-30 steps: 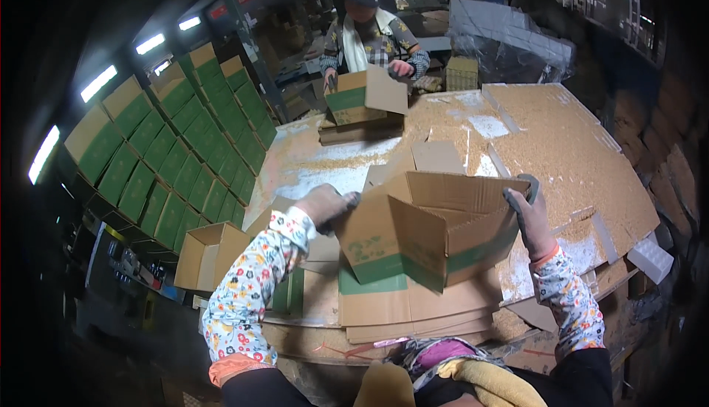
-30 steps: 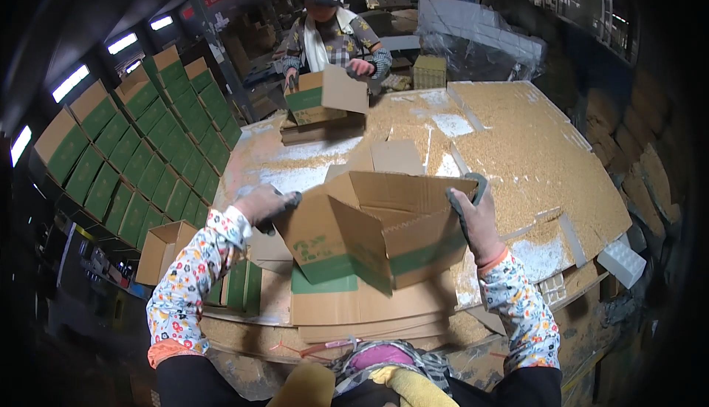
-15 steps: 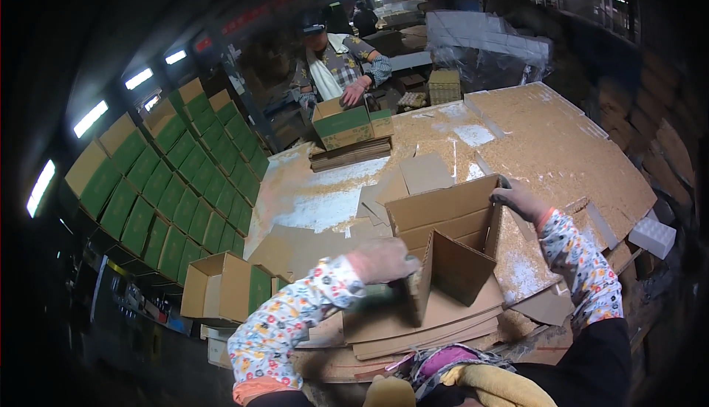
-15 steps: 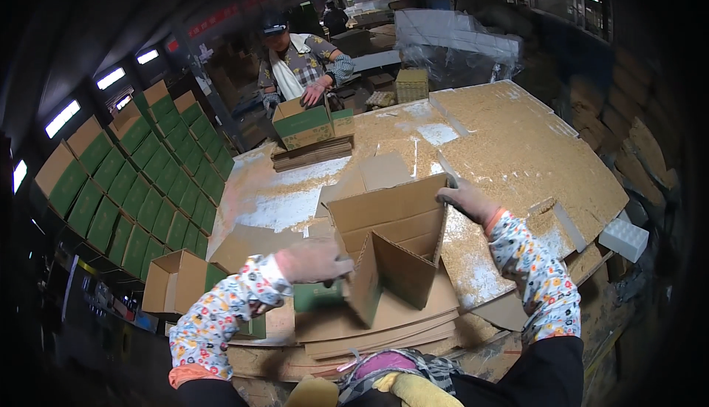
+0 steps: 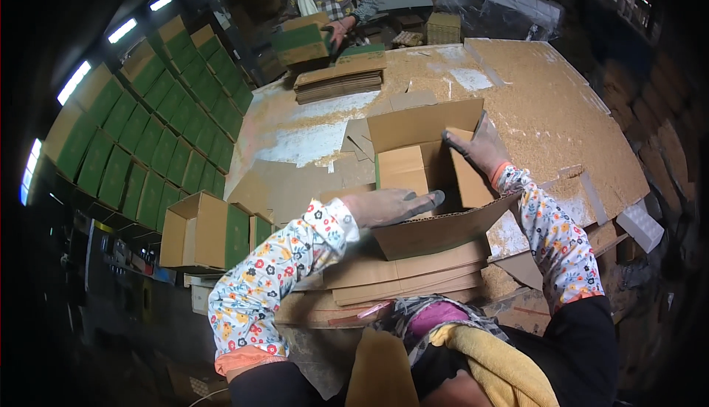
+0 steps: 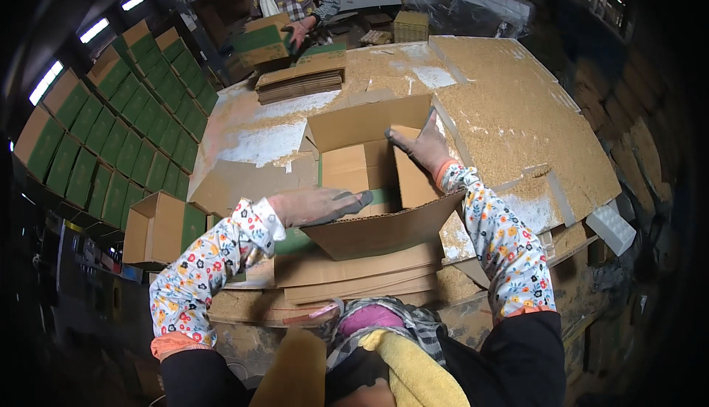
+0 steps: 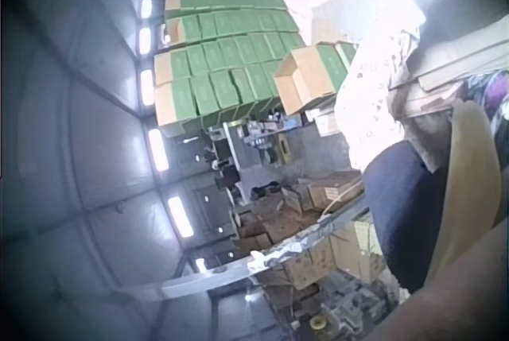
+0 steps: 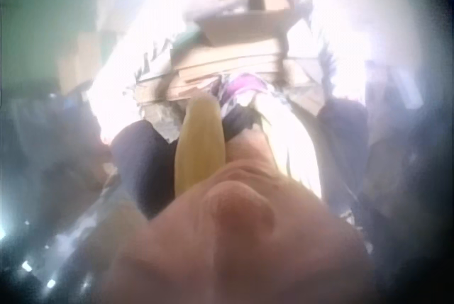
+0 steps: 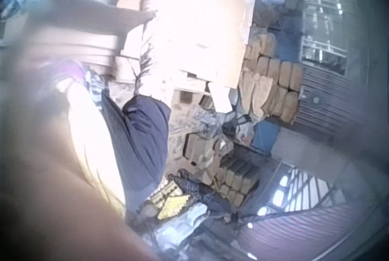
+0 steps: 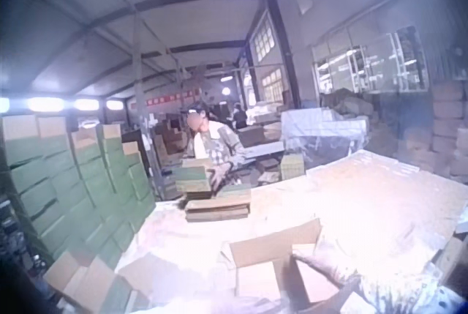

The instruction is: The person folds flat cardboard sheets into boxes, places cardboard inserts and filled containers into them by hand, and stacks the assembled boxes on the table.

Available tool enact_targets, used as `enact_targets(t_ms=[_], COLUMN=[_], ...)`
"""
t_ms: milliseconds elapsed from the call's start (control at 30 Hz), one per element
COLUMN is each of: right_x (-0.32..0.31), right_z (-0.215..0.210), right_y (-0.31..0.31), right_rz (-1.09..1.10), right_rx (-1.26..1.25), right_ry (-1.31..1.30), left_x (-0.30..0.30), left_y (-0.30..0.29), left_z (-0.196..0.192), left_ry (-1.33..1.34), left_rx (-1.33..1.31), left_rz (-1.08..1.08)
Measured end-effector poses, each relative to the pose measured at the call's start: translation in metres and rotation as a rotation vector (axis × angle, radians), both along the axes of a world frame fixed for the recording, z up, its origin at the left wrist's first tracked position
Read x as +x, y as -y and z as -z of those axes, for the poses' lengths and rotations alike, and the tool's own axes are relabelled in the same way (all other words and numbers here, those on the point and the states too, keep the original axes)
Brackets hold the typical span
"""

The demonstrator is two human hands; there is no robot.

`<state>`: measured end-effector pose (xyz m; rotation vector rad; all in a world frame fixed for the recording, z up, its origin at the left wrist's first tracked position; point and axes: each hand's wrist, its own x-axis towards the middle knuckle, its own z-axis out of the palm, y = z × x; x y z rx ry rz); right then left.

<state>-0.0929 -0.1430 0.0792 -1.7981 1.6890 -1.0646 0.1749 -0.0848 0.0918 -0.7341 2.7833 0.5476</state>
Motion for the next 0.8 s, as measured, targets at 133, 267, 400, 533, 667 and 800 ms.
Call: enact_targets(t_ms=[133,267,400,533,667,800], right_x=[-0.019,-0.065,-0.038,0.009,-0.059,-0.031], right_z=[0.027,-0.066,-0.05,0.0,0.111,0.003], right_y=[0.009,0.02,0.012,-0.117,-0.097,-0.084], right_rz=[-0.164,-0.642,-0.486,-0.783,-0.165,-0.504], right_rx=[0.032,0.646,-0.031,-0.279,-0.062,0.136], right_ry=[-0.106,0.056,-0.459,-0.746,-0.066,0.428], left_x=[-0.035,0.005,-0.011,0.031,0.077,0.045], left_y=[-0.07,-0.028,-0.031,-0.039,-0.023,-0.06], left_z=[-0.06,0.036,0.031,0.067,0.108,0.081], left_ry=[-0.144,-0.141,-0.602,-0.729,-0.418,-0.535], left_rx=[0.315,-0.658,-0.909,-0.804,-0.103,-0.697], left_rz=[-0.322,-0.752,-0.55,-1.0,-0.558,-0.503])
